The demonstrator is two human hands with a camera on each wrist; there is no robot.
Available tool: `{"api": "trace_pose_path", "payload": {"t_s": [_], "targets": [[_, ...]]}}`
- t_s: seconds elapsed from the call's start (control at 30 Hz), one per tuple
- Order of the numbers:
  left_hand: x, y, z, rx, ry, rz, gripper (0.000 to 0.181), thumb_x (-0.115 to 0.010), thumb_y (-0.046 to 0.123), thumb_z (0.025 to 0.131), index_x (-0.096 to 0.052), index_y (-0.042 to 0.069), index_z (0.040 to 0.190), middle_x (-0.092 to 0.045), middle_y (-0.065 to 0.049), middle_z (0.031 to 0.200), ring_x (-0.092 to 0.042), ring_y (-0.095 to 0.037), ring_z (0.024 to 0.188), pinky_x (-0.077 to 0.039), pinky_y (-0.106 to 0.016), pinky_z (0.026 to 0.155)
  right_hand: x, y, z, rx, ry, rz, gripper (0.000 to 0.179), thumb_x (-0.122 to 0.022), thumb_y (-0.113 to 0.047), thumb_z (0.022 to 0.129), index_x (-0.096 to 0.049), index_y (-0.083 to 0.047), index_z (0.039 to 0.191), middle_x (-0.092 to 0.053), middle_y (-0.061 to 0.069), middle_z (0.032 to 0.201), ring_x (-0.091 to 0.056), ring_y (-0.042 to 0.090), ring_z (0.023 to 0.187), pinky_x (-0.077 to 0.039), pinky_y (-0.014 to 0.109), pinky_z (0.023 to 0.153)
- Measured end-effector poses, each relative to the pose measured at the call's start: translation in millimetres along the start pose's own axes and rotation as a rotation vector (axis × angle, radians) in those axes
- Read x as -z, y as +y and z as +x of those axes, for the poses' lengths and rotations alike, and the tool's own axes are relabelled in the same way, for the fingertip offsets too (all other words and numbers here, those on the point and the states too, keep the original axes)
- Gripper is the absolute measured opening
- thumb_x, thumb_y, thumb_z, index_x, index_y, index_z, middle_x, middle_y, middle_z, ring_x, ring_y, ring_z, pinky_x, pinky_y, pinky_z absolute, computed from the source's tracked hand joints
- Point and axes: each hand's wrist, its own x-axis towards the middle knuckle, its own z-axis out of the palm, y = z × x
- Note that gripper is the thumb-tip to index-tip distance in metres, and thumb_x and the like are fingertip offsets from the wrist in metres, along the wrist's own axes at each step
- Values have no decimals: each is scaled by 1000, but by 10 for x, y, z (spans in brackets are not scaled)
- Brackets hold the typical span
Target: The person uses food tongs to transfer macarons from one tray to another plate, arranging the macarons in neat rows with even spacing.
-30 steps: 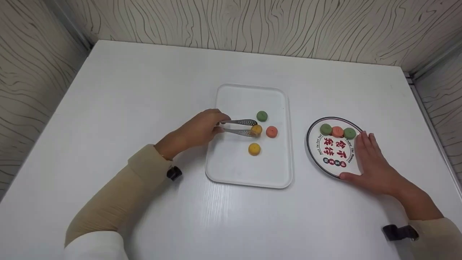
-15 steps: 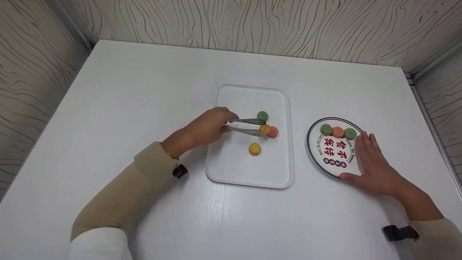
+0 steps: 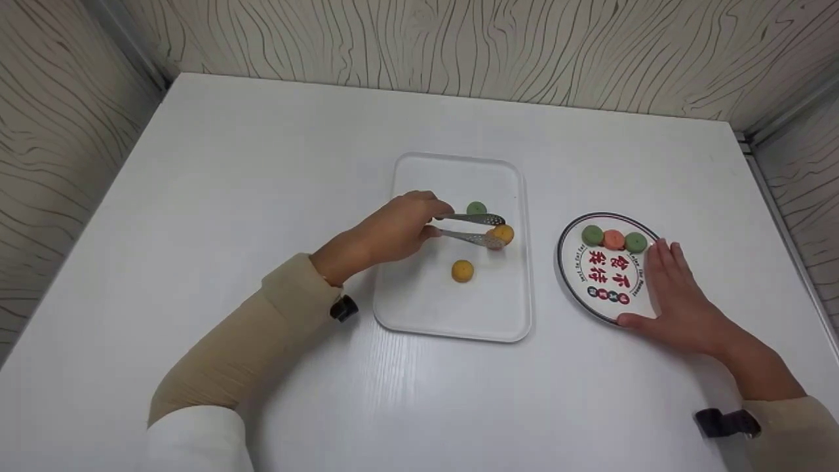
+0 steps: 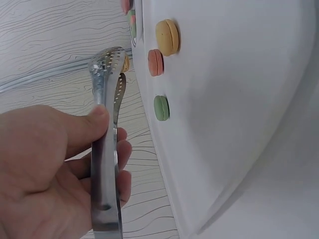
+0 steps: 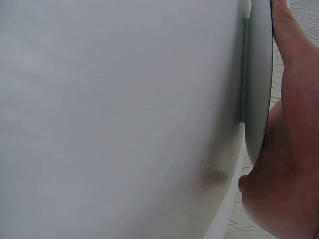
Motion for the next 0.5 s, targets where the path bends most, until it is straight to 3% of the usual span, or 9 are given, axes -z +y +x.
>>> {"api": "trace_pose_path", "payload": {"t_s": [0.5], "targets": [[-64, 217, 157, -14, -11, 27, 39, -67, 5, 98, -64, 9, 136, -64, -5, 134, -57, -19, 125, -46, -31, 105, 9, -19, 1, -8, -11, -8, 124, -74, -52, 88, 8, 11, 156, 14, 32, 164, 25, 39, 150, 14, 40, 120]]}}
